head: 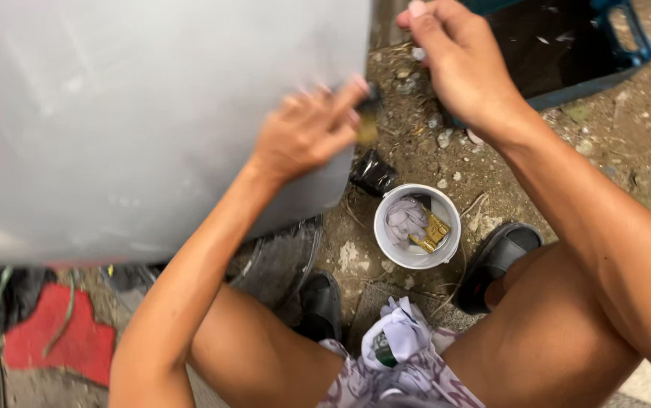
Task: The person sits on the ground and sands a grey car panel using a sanding block. They repeatedly dip the block into a bucket of water and wipe the surface with a cloth while sanding.
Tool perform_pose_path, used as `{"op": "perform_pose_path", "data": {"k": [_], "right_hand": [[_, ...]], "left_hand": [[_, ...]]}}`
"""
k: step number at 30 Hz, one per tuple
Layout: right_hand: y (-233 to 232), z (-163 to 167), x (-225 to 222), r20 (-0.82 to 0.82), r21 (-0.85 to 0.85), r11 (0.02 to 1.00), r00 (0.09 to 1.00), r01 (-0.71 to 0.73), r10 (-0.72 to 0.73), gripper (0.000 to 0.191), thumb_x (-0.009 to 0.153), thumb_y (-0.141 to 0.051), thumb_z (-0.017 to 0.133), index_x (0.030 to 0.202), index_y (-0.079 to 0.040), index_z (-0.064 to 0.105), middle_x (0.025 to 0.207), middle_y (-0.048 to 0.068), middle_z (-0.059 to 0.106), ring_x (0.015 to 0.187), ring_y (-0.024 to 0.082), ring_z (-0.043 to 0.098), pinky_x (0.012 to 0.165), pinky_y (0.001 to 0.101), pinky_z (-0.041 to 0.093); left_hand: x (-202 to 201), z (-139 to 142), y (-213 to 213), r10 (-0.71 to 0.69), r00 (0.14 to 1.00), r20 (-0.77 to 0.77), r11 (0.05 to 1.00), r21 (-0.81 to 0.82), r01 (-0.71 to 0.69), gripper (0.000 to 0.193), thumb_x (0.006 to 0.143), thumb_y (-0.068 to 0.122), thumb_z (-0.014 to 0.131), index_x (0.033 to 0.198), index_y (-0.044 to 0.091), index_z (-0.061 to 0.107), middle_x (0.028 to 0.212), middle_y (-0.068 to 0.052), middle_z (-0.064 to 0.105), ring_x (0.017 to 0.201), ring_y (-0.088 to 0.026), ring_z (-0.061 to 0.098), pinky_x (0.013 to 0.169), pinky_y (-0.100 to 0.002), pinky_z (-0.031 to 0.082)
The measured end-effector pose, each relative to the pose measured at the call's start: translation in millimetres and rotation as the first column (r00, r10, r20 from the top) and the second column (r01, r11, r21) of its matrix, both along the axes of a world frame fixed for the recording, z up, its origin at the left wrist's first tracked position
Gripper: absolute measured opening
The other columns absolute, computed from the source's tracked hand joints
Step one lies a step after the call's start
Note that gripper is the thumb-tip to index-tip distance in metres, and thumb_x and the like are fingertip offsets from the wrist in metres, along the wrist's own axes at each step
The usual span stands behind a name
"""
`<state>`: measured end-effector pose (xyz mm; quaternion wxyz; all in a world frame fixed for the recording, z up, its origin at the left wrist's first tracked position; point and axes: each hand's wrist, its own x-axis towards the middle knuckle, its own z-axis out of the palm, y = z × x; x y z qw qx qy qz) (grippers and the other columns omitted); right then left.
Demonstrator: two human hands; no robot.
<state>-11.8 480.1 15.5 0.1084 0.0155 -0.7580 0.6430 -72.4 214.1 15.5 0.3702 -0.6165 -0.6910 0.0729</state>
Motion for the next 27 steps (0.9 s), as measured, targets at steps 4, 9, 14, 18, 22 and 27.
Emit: {"op": "perform_pose_path", "data": {"k": [4, 9, 14, 18, 22, 27], "right_hand": [[12, -10, -5, 0.013, 0.075, 0.996, 0.999, 0.050, -0.051, 0.043, 0.116, -0.040, 0.052, 0.117, 0.001, 0.065, 0.099, 0.002, 0.066, 0.092, 0.013, 0.061, 0.082, 0.0305, 0.050], [7, -4, -8, -0.148, 0.086, 0.995, 0.989, 0.040, -0.027, 0.044, 0.113, -0.041, 0.050, 0.116, 0.000, 0.066, 0.099, 0.002, 0.068, 0.093, 0.012, 0.062, 0.083, 0.0326, 0.049], [5, 24, 5, 0.007, 0.128, 0.988, 0.996, 0.088, -0.090, 0.045, 0.111, -0.042, 0.049, 0.119, -0.002, 0.067, 0.088, 0.003, 0.067, 0.082, 0.012, 0.059, 0.075, 0.0340, 0.049], [3, 40, 12, 0.027, 0.166, 0.981, 0.994, 0.097, -0.103, 0.044, 0.112, -0.041, 0.048, 0.121, -0.003, 0.067, 0.085, 0.004, 0.065, 0.081, 0.013, 0.059, 0.075, 0.0342, 0.048], [7, 44, 11, 0.148, 0.146, 0.982, 0.979, 0.121, -0.143, 0.044, 0.109, -0.041, 0.048, 0.121, -0.003, 0.065, 0.079, 0.010, 0.059, 0.075, 0.018, 0.055, 0.069, 0.0380, 0.045], [17, 43, 9, -0.085, 0.194, 0.963, 0.982, 0.184, -0.171, 0.044, 0.111, -0.038, 0.048, 0.116, 0.002, 0.065, 0.101, 0.015, 0.066, 0.094, 0.024, 0.063, 0.085, 0.0376, 0.049]], "left_hand": [[-11, 25, -4, 0.231, 0.949, 0.213, 0.942, 0.193, -0.273, 0.016, 0.091, 0.017, 0.071, 0.106, 0.014, 0.071, 0.128, -0.006, 0.065, 0.103, -0.031, 0.063, 0.082, -0.048, 0.049], [17, 17, 19, -0.057, 0.997, 0.048, 0.990, -0.130, 0.062, 0.003, 0.102, 0.019, 0.061, 0.105, 0.018, 0.061, 0.139, -0.010, 0.061, 0.114, -0.027, 0.064, 0.091, -0.042, 0.053], [-24, 61, 23, -0.055, 0.973, -0.226, 0.992, -0.124, 0.027, 0.003, 0.112, 0.022, 0.060, 0.110, 0.021, 0.058, 0.148, -0.008, 0.057, 0.104, -0.022, 0.061, 0.081, -0.035, 0.052], [-64, 102, 19, 0.065, 0.997, 0.030, 0.995, 0.077, -0.067, 0.006, 0.099, 0.015, 0.070, 0.103, 0.014, 0.066, 0.127, -0.001, 0.067, 0.101, -0.020, 0.064, 0.084, -0.038, 0.053], [-47, 108, 50, 0.013, 0.997, 0.076, 0.993, 0.113, -0.022, 0.014, 0.093, 0.017, 0.075, 0.104, 0.017, 0.066, 0.117, 0.000, 0.064, 0.104, -0.021, 0.062, 0.085, -0.038, 0.055], [-23, 112, 76, -0.206, 0.978, 0.025, 0.949, -0.239, 0.205, 0.013, 0.087, 0.025, 0.071, 0.093, 0.024, 0.060, 0.138, 0.002, 0.066, 0.099, -0.017, 0.061, 0.076, -0.031, 0.051]]}}
